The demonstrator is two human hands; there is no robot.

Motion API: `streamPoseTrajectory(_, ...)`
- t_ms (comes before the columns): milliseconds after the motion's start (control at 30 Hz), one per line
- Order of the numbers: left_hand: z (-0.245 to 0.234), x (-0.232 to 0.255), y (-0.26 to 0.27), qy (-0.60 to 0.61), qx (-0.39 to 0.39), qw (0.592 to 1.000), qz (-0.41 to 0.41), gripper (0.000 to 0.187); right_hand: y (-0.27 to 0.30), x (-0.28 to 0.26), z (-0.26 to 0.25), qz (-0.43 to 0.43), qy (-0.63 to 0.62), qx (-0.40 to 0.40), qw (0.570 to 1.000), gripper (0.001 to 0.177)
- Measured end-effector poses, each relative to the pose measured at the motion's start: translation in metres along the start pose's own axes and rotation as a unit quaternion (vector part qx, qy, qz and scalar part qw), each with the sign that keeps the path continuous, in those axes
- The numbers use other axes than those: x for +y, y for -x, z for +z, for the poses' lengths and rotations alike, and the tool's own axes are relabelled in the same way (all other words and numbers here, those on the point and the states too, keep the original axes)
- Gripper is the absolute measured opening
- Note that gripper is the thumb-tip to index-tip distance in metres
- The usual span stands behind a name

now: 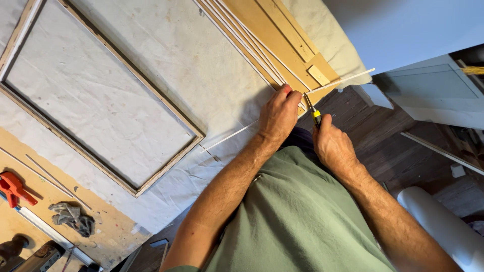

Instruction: Measuring, cutting, and fitting thin wooden strips into a rectangular frame using a utility knife.

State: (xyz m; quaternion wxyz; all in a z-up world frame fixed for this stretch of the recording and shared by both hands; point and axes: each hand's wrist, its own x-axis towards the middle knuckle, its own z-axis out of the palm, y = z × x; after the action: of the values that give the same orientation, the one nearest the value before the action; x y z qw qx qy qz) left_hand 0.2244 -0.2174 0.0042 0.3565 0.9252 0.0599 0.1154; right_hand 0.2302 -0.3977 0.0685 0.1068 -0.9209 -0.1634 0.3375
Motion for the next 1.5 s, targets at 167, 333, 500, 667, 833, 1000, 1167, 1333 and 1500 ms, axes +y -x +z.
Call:
streamPoseTrajectory(167,-0.001,0.001,-0.002,-0.094,0.032,0.993,0.067,0.004,-0.001,-0.004,-0.002,-0.006,0.005,-0.002,1.0,0.033)
streamPoseTrajectory(333,-0.008,0.015,-0.005,-0.171,0.048,0.978,0.113,0.003,0.005,-0.007,-0.01,-0.009,0.022,-0.014,1.0,0.037)
streamPoseTrajectory(500,-0.008,0.02,-0.006,-0.178,0.043,0.977,0.109,0.005,0.011,-0.013,-0.016,0.022,0.027,-0.046,0.998,0.038)
streamPoseTrajectory(667,-0.008,0.016,-0.002,-0.132,0.011,0.988,0.078,0.008,0.011,0.008,-0.008,0.038,-0.049,-0.025,0.998,0.038)
streamPoseTrajectory(833,-0.017,0.01,0.004,-0.036,-0.039,0.999,-0.001,0.016,0.018,0.038,-0.02,0.062,-0.188,0.077,0.977,0.036)
streamPoseTrajectory(1000,-0.058,0.025,0.005,0.087,0.004,0.989,-0.12,0.015,-0.002,0.026,-0.033,0.048,-0.278,0.073,0.957,0.035)
streamPoseTrajectory(1167,-0.1,0.029,0.029,0.086,0.051,0.988,-0.121,0.014,-0.013,-0.041,-0.039,-0.047,-0.47,0.035,0.881,0.024)
streamPoseTrajectory(1333,-0.137,0.03,0.069,0.044,0.083,0.989,-0.117,0.009,-0.015,-0.091,-0.021,-0.157,-0.485,0.013,0.86,0.03)
streamPoseTrajectory(1500,-0.168,0.018,0.128,0.042,0.114,0.983,-0.135,0.006,-0.003,-0.114,0.025,-0.168,-0.481,-0.026,0.86,0.04)
